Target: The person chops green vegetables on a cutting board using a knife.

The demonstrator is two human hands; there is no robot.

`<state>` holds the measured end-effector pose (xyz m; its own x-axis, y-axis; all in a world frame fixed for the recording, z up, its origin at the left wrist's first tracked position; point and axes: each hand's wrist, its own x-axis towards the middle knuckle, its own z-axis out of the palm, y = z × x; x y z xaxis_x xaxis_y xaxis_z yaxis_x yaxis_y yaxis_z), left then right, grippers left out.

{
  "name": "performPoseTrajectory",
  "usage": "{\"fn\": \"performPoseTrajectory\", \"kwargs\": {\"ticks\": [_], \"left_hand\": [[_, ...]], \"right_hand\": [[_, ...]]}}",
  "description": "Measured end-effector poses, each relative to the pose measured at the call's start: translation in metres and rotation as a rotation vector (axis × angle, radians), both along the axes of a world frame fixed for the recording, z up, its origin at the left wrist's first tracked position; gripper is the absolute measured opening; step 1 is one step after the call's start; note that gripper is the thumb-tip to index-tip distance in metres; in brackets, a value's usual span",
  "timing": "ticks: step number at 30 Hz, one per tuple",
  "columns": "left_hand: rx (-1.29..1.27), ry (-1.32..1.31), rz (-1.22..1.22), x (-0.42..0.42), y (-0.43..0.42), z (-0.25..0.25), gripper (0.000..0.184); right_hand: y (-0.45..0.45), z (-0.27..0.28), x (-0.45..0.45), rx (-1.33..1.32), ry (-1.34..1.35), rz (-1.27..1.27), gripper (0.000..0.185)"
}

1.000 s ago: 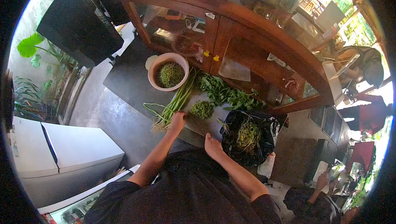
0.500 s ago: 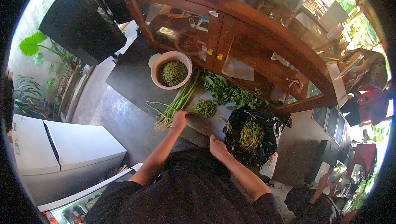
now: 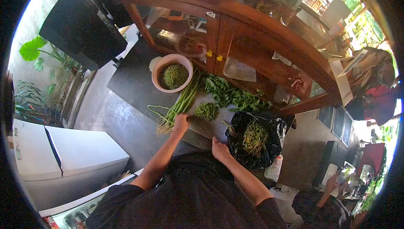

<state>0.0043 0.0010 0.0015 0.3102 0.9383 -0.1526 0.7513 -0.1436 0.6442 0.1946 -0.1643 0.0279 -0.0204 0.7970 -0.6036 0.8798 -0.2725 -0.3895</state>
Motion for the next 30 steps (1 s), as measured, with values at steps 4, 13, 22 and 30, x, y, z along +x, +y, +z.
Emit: {"fn": "performPoseTrajectory", "kwargs": {"ticks": [4, 13, 22, 30], "left_hand": [[0.075, 0.008, -0.065, -0.001, -0.003, 0.005, 0.026], [0.072, 0.004, -0.147, -0.004, -0.004, 0.013, 0.030], [0.174, -0.036, -0.119, -0.002, -0.006, 0.007, 0.024], [0.201, -0.093, -0.079, -0.003, -0.006, 0.002, 0.019]], "right_hand": [[-0.004, 0.008, 0.003, 0.056, -0.052, 0.045, 0.046], [0.005, 0.003, 0.006, 0.171, -0.096, 0.038, 0.031], [0.015, 0.048, 0.003, 0.132, -0.070, 0.086, 0.037], [0.012, 0.065, 0.003, 0.062, -0.044, 0.126, 0.046]]}}
